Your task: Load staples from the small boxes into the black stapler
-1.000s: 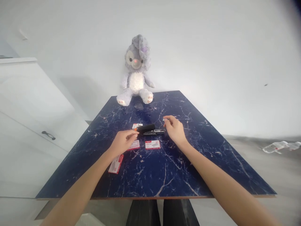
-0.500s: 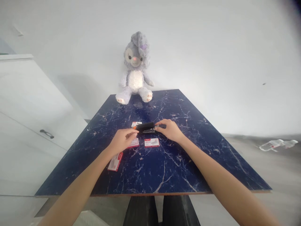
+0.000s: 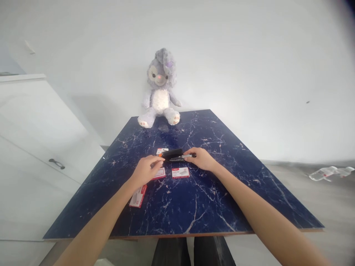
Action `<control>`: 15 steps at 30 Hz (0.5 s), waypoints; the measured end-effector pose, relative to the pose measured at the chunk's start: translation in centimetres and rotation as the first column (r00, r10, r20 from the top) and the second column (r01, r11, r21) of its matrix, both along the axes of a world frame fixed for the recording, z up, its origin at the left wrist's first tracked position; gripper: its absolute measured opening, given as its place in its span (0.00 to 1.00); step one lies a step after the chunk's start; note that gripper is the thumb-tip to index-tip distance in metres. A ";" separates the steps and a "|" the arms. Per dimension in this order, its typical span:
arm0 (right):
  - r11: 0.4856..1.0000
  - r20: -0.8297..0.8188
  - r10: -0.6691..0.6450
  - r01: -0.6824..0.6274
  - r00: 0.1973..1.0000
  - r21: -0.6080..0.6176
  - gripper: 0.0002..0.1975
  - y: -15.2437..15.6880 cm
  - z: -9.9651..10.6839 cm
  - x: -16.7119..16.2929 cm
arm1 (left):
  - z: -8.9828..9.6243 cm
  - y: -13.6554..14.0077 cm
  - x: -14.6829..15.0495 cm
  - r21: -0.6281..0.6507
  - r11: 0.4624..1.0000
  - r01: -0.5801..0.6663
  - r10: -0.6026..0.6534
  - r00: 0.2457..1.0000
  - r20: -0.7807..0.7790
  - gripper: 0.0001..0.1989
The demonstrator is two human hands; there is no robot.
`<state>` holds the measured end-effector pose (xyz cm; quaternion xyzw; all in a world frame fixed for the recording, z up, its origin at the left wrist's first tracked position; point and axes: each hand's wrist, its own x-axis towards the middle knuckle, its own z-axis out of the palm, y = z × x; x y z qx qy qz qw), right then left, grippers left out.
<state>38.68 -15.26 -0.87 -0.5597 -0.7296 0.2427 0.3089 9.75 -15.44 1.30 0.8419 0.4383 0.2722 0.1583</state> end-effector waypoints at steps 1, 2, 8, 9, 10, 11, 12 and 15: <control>1.000 0.008 0.003 -0.003 1.000 0.012 0.11 0.0 0.0 0.0 | 0.0 0.1 0.0 0.029 0.999 -0.021 0.021 1.000 0.010 0.13; 1.000 0.015 0.003 -0.004 1.000 0.022 0.11 -0.1 0.0 0.0 | 0.1 0.2 -0.1 0.060 0.997 -0.040 0.039 0.999 0.019 0.13; 1.000 0.026 0.005 -0.005 1.000 0.006 0.11 0.1 -0.1 0.1 | 0.1 0.9 -0.6 0.144 0.984 -0.104 0.103 0.995 0.012 0.13; 1.000 0.021 0.013 -0.013 1.000 0.001 0.11 0.1 -0.1 0.1 | 0.0 1.0 -0.6 0.145 0.984 -0.105 0.105 0.994 0.006 0.13; 1.000 0.015 0.019 -0.019 1.000 -0.002 0.11 0.1 -0.1 0.1 | -0.1 1.0 -0.7 0.143 0.985 -0.101 0.102 0.995 -0.001 0.12; 1.000 0.009 0.023 -0.023 1.000 -0.005 0.11 0.1 -0.1 0.2 | -0.1 1.1 -0.7 0.139 0.986 -0.094 0.097 0.995 -0.010 0.12; 1.000 0.005 0.021 -0.021 1.000 -0.005 0.11 0.1 -0.1 0.2 | -0.2 1.1 -0.6 0.135 0.987 -0.088 0.092 0.996 -0.019 0.12; 1.000 0.011 0.007 -0.007 1.000 -0.001 0.11 0.1 0.0 0.2 | -0.6 1.3 -0.6 0.121 0.990 -0.079 0.085 0.995 -0.050 0.13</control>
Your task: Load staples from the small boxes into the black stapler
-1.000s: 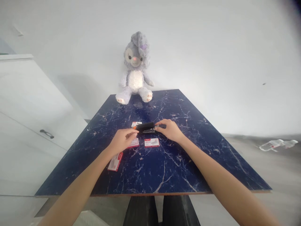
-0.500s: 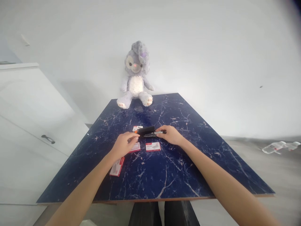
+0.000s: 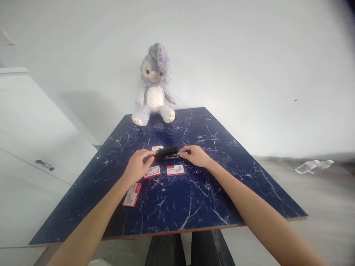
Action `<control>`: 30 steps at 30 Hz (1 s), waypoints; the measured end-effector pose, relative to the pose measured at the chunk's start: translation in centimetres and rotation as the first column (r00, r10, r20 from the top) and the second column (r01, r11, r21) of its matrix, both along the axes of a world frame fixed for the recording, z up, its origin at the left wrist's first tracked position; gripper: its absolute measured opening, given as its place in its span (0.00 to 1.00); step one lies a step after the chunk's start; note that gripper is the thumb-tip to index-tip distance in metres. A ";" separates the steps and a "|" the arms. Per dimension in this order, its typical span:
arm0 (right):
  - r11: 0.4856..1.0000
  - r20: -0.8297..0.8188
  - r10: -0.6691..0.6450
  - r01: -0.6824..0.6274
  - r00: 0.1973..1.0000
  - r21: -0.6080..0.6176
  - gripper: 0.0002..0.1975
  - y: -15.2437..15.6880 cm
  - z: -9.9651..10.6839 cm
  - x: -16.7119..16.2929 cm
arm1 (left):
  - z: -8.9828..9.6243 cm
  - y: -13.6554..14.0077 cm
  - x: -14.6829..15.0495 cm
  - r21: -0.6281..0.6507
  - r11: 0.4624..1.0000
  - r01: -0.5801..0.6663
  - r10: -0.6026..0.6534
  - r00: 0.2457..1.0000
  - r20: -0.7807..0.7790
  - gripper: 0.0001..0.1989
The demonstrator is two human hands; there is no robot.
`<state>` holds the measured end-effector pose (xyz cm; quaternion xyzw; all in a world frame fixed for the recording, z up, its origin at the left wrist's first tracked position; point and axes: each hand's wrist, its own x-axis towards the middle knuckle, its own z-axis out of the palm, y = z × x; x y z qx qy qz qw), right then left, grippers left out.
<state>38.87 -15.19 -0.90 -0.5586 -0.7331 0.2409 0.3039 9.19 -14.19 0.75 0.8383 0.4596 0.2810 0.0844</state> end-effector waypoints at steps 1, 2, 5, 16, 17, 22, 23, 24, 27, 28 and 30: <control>1.000 0.006 -0.001 0.001 1.000 0.001 0.11 0.0 0.0 0.0 | -0.1 0.1 0.0 -0.007 1.000 0.002 -0.002 1.000 -0.012 0.14; 1.000 0.012 0.000 0.000 1.000 0.001 0.11 0.0 0.1 0.0 | -0.3 0.2 0.0 -0.014 1.000 0.004 -0.004 1.000 -0.026 0.15; 1.000 0.028 0.012 -0.012 1.000 0.018 0.11 -0.1 0.2 -0.1 | -0.7 0.5 -0.1 -0.031 0.999 0.020 -0.022 0.997 -0.075 0.18; 0.982 0.250 -0.147 0.111 0.957 0.156 0.16 -0.8 1.0 -0.1 | -1.6 0.8 -0.4 -0.070 0.997 -0.022 0.012 0.991 -0.132 0.24; 0.973 0.287 -0.204 0.161 0.936 0.165 0.17 -0.9 1.3 0.0 | -1.7 0.8 -0.4 -0.069 0.997 -0.026 0.017 0.991 -0.133 0.25; 0.971 0.425 -0.238 0.224 0.873 0.084 0.19 -1.2 1.7 0.3 | -2.0 0.9 -0.4 -0.078 0.997 -0.030 0.021 0.992 -0.121 0.26; 0.982 0.426 -0.190 0.178 0.884 0.069 0.20 -1.3 1.6 0.1 | -2.0 0.9 -0.3 -0.083 0.996 -0.025 0.015 0.993 -0.116 0.26; 0.989 0.424 -0.145 0.127 0.894 0.072 0.22 -1.4 1.4 -0.2 | -2.0 0.9 -0.3 -0.086 0.996 -0.018 0.009 0.993 -0.114 0.25; 0.990 0.422 -0.076 0.017 0.903 0.141 0.27 -1.7 0.7 -1.3 | -1.8 0.8 -0.2 -0.084 0.996 -0.006 -0.003 0.993 -0.118 0.23; 0.987 0.426 -0.073 0.005 0.902 0.159 0.29 -1.8 0.6 -1.6 | -1.7 0.7 -0.2 -0.085 0.996 -0.007 -0.003 0.993 -0.118 0.23; 0.985 0.444 -0.081 0.003 0.892 0.173 0.33 -2.0 0.6 -2.0 | -1.6 0.7 -0.3 -0.097 0.995 -0.014 0.004 0.995 -0.104 0.23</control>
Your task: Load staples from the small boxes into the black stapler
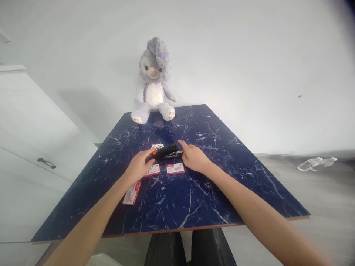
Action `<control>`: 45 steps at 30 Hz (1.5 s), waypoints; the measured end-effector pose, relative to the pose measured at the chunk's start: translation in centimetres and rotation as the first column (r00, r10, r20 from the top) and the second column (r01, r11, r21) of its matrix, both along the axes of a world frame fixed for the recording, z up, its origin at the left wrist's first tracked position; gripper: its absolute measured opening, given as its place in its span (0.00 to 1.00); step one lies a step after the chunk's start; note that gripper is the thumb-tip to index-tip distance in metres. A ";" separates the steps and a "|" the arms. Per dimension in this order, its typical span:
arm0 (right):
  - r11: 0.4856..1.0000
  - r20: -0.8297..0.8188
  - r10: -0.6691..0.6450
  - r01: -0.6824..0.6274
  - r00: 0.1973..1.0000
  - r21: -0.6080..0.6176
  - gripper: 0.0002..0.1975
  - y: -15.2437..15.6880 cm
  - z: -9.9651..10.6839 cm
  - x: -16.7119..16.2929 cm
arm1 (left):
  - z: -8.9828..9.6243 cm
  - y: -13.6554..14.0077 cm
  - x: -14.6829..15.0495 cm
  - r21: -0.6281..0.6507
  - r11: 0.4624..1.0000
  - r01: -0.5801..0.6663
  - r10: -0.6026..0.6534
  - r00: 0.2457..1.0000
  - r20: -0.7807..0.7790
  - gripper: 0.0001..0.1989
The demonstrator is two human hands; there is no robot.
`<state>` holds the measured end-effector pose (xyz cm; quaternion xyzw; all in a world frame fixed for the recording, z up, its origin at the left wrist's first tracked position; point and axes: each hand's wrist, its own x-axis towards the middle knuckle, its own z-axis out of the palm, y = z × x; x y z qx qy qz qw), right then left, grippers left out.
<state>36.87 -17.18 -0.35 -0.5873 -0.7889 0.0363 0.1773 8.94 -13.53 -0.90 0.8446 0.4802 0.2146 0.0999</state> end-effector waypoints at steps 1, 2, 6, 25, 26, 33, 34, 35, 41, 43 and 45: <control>1.000 0.017 -0.009 0.009 1.000 -0.004 0.34 -0.1 0.1 -0.1 | 0.0 0.0 0.0 -0.012 1.000 -0.004 0.004 1.000 0.013 0.24; 1.000 0.039 -0.023 0.023 0.999 -0.011 0.35 -0.2 0.2 -0.3 | 0.0 0.0 -0.1 -0.024 1.000 -0.009 0.009 1.000 0.027 0.24; 0.986 0.115 -0.160 0.165 0.980 -0.029 0.37 -0.4 0.8 -0.7 | -0.1 0.2 -0.3 -0.050 0.999 -0.012 0.014 0.999 0.039 0.24; 0.998 0.065 -0.050 0.053 0.997 -0.038 0.16 -0.8 1.4 -1.0 | 0.4 0.1 0.0 -0.201 0.979 0.019 0.034 0.965 0.259 0.24; 0.998 0.063 -0.036 0.038 0.997 -0.040 0.16 -0.9 1.4 -1.1 | 0.5 0.1 -0.1 -0.214 0.977 0.021 0.039 0.962 0.271 0.24; 0.996 0.025 -0.087 0.087 0.996 -0.015 0.34 -1.3 0.9 -2.2 | 0.6 0.4 -0.2 -0.226 0.974 0.000 0.067 0.956 0.287 0.26; 0.997 0.017 -0.074 0.075 0.997 -0.014 0.37 -1.3 0.7 -2.4 | 0.5 0.5 -0.2 -0.226 0.974 0.002 0.066 0.954 0.292 0.26; 0.998 0.000 -0.063 0.063 0.998 -0.016 0.38 -1.3 0.5 -2.5 | 0.5 0.5 -0.3 -0.228 0.974 0.006 0.063 0.953 0.296 0.27; 0.999 -0.234 0.043 -0.038 0.971 0.025 0.42 -0.7 -1.1 -2.6 | 0.8 0.2 -0.1 -0.263 0.962 0.068 0.017 0.951 0.310 0.29; 0.998 -0.269 0.055 -0.053 0.962 0.015 0.43 -0.5 -1.4 -2.5 | 1.0 -0.2 0.1 -0.264 0.962 0.068 0.020 0.948 0.318 0.28; 0.998 -0.290 0.051 -0.060 0.956 -0.022 0.42 -0.4 -1.5 -2.4 | 1.1 -0.4 0.2 -0.272 0.960 0.069 0.024 0.946 0.324 0.27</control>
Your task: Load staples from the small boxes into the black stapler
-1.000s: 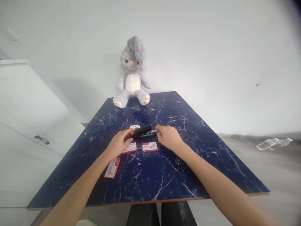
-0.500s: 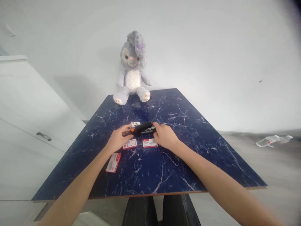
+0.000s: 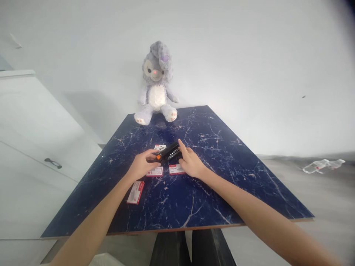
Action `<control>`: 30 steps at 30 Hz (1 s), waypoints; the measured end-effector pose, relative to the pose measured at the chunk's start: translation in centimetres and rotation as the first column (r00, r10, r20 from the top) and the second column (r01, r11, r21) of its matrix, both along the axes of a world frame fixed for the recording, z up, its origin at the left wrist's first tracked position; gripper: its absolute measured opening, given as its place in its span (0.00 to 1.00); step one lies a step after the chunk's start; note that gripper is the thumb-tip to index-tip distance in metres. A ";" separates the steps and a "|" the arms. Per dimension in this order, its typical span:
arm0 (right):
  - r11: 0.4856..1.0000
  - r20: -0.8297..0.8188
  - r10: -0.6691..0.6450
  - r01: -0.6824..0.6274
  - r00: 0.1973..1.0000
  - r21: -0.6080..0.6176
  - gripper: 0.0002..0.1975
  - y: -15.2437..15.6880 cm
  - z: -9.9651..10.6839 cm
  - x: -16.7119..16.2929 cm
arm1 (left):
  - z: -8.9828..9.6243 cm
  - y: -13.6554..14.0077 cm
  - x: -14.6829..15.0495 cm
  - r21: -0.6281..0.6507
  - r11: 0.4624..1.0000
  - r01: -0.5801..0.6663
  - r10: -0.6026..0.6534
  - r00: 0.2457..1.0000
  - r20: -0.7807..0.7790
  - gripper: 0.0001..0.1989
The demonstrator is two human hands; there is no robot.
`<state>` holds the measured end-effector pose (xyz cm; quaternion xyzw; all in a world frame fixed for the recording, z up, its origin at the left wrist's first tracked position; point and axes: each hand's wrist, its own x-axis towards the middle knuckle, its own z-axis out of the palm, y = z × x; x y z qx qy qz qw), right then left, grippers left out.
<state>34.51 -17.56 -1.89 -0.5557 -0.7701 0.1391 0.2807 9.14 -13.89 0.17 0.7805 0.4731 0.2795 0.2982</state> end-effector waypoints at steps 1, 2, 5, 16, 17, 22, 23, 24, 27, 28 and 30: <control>1.000 -0.010 0.003 -0.004 1.000 -0.021 0.42 0.0 0.0 0.0 | 0.0 0.0 0.0 -0.002 1.000 0.001 -0.001 1.000 0.000 0.27; 0.999 -0.023 0.006 -0.007 1.000 -0.041 0.42 0.0 0.0 0.1 | 0.0 0.0 0.0 -0.001 1.000 0.002 -0.002 1.000 -0.002 0.27; 0.996 -0.070 0.005 -0.011 0.998 -0.084 0.43 0.0 0.3 0.2 | -0.2 0.3 0.0 0.002 1.000 0.017 -0.017 1.000 -0.014 0.29; 0.993 -0.115 0.011 -0.025 0.993 -0.115 0.43 -0.2 0.4 -0.2 | -0.3 0.5 0.0 -0.021 0.999 0.034 -0.034 0.999 -0.030 0.31; 0.993 -0.116 0.011 -0.025 0.993 -0.116 0.44 -0.2 0.6 -0.2 | -0.2 0.4 0.0 -0.017 0.999 0.029 -0.029 0.999 -0.037 0.32; 0.990 -0.145 0.013 -0.033 0.989 -0.140 0.45 0.0 1.2 0.3 | 0.9 -0.6 0.3 -0.016 0.999 0.042 -0.043 0.996 -0.072 0.32; 0.990 -0.156 0.018 -0.040 0.988 -0.137 0.43 0.1 1.2 0.6 | 1.2 -0.9 0.4 -0.042 0.996 0.073 -0.076 0.994 -0.076 0.33; 0.990 -0.170 0.016 -0.039 0.985 -0.133 0.40 0.3 1.1 0.9 | 1.5 -1.3 0.5 -0.084 0.989 0.118 -0.125 0.989 -0.075 0.34; 0.991 -0.214 -0.038 0.009 0.976 -0.132 0.32 1.1 0.7 1.9 | 2.3 -2.4 1.0 -0.235 0.931 0.278 -0.299 0.952 -0.059 0.34; 0.990 -0.220 -0.064 0.034 0.974 -0.135 0.30 1.3 0.6 2.2 | 2.5 -2.7 1.0 -0.256 0.913 0.319 -0.345 0.937 -0.061 0.33; 0.989 -0.211 -0.102 0.075 0.972 -0.131 0.26 1.6 0.6 2.5 | 3.0 -2.7 0.8 -0.217 0.905 0.364 -0.392 0.914 -0.101 0.31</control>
